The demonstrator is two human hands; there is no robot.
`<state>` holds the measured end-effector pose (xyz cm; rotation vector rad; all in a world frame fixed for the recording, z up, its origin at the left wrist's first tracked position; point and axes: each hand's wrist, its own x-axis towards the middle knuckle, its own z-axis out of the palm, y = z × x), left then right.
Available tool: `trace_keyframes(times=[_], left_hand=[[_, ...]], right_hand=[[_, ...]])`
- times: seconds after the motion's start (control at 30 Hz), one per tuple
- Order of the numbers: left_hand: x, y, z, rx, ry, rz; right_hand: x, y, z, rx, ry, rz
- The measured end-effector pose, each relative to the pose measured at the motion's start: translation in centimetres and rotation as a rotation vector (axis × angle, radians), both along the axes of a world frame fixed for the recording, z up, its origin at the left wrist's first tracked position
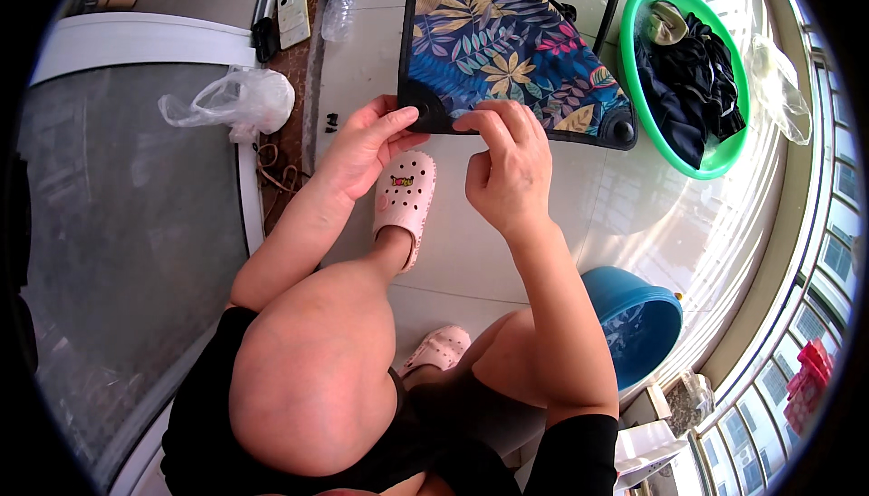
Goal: The person assembles a small folding stool by attaching the fabric seat to the metal frame and securing the joints with rubber bands. They also wash several pieces of clothing by hand in a blue basin of soapy water, wringing them out and placing them aside.
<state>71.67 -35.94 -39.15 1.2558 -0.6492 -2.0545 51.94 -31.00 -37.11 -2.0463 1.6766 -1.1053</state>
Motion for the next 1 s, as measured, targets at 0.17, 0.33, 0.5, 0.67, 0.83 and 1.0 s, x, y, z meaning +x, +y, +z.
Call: trace_keyframes(times=[0.17,0.33,0.5,0.67,0.83,1.0], left_hand=[[-0.7,0.2,-0.2,-0.071,-0.029,0.007],[-0.6,0.3,-1.5,-0.022,0.082,0.02],[0.4,0.0,-2.3,0.035,0.215,-0.002],[0.1,-0.3,-3.8,0.102,0.376,-0.005],[0.7,-0.2,-4.0,0.146,0.384,0.011],[0.6,-0.2,-3.3,0.186,0.354,0.025]], right_hand=[[-1.1,2.0,0.6,0.592,-0.236,-0.073],[-0.1,1.6,0.2,0.661,-0.609,-0.135],[0.9,1.4,0.3,0.89,-0.397,-0.055],[1.8,1.0,-3.7,0.793,-1.382,-0.297],[1.8,-1.3,-3.6,0.895,-1.345,-0.244],[3.0,-1.5,-3.6,0.709,-1.38,-0.345]])
